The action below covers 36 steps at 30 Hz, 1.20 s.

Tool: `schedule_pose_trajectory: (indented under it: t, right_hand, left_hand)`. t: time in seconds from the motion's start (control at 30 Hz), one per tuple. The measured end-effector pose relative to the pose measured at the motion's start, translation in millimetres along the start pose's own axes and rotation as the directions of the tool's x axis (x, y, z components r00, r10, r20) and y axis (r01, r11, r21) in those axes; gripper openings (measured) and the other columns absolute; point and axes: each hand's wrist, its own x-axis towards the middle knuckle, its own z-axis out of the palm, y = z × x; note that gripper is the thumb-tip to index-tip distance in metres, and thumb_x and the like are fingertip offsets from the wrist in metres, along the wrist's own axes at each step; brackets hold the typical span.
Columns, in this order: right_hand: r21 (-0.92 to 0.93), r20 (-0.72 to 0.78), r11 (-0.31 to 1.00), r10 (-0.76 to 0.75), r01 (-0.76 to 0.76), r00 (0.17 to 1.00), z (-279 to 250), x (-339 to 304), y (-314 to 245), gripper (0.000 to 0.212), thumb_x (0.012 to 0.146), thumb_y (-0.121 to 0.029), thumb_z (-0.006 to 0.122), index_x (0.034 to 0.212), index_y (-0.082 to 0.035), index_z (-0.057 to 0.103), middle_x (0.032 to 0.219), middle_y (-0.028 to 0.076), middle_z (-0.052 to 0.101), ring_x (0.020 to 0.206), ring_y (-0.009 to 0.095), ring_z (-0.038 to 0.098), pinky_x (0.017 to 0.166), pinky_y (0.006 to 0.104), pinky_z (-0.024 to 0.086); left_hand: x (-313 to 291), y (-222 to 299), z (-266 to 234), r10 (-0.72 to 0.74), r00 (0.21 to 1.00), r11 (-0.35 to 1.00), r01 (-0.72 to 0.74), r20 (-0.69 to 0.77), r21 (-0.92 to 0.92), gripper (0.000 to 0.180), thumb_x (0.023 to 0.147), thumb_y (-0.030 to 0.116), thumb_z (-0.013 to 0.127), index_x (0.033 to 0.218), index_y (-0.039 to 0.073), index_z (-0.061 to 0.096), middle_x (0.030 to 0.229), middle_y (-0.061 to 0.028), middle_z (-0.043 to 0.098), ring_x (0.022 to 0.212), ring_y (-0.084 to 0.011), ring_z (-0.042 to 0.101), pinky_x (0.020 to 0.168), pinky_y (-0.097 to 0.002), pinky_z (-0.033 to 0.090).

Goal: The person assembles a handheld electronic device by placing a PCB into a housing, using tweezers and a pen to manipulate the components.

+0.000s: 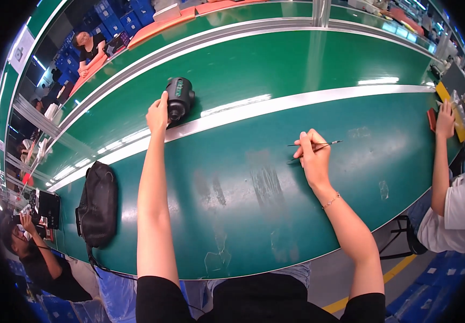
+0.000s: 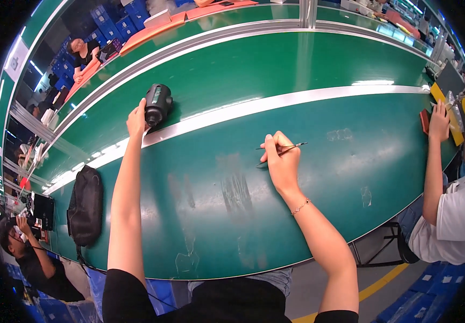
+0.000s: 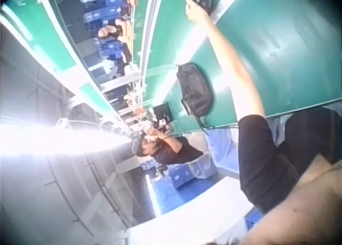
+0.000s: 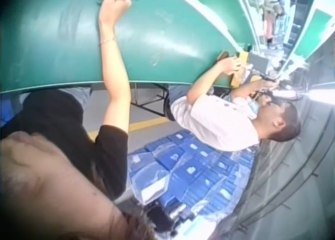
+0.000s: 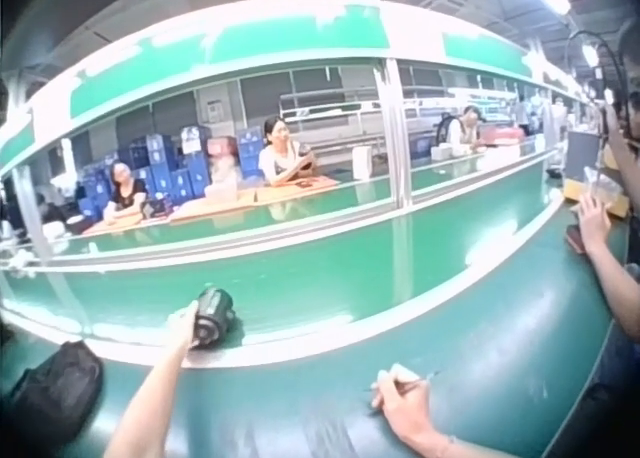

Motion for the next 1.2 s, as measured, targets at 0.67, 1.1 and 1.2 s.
schedule_pose_trajectory:
  t: [0.67, 1.1, 1.2]
  right_hand:
    - [-0.075, 0.072, 0.978, 0.199, -0.193, 0.977, 3.6, 5.8, -10.8, 0.044, 0.09, -0.039, 0.026, 0.097, -0.004, 0.053, 0.059, 0.004, 0.05, 0.047, 0.007, 0.046, 0.044, 0.0194, 0.037]
    - [-0.252, 0.234, 0.949, 0.251, -0.191, 0.939, -4.1, 9.1, -9.1, 0.023, 0.081, -0.016, 0.056, 0.065, -0.002, 0.048, 0.064, 0.012, 0.059, 0.045, 0.008, 0.051, 0.04, 0.0185, 0.039]
    - [-0.27, 0.175, 0.947, 0.228, -0.176, 0.958, -1.8, 6.2, -9.2, 0.031, 0.08, -0.014, 0.058, 0.056, -0.006, 0.039, 0.053, 0.007, 0.054, 0.04, 0.007, 0.049, 0.035, 0.0178, 0.036]
  left_hand:
    - [-365.2, -39.8, -26.6, 0.486, -0.371, 0.381, -0.725, 0.791, -0.574, 0.032, 0.073, 0.015, 0.052, 0.104, 0.006, 0.053, 0.121, -0.0111, 0.044, 0.125, -0.0289, 0.024, 0.101, -0.0442, 0.021]
    - [-359.5, -53.1, -20.6, 0.425, -0.507, -0.017, -0.833, 0.75, -0.553, 0.013, 0.074, 0.014, 0.048, 0.083, 0.007, 0.053, 0.106, -0.0105, 0.053, 0.125, -0.0249, 0.026, 0.1, -0.0365, 0.022]
    - [-359.9, -52.9, -20.3, 0.464, -0.478, 0.013, -0.838, 0.746, -0.545, 0.013, 0.074, 0.015, 0.048, 0.084, 0.007, 0.053, 0.107, -0.0103, 0.052, 0.125, -0.024, 0.026, 0.1, -0.0357, 0.022]
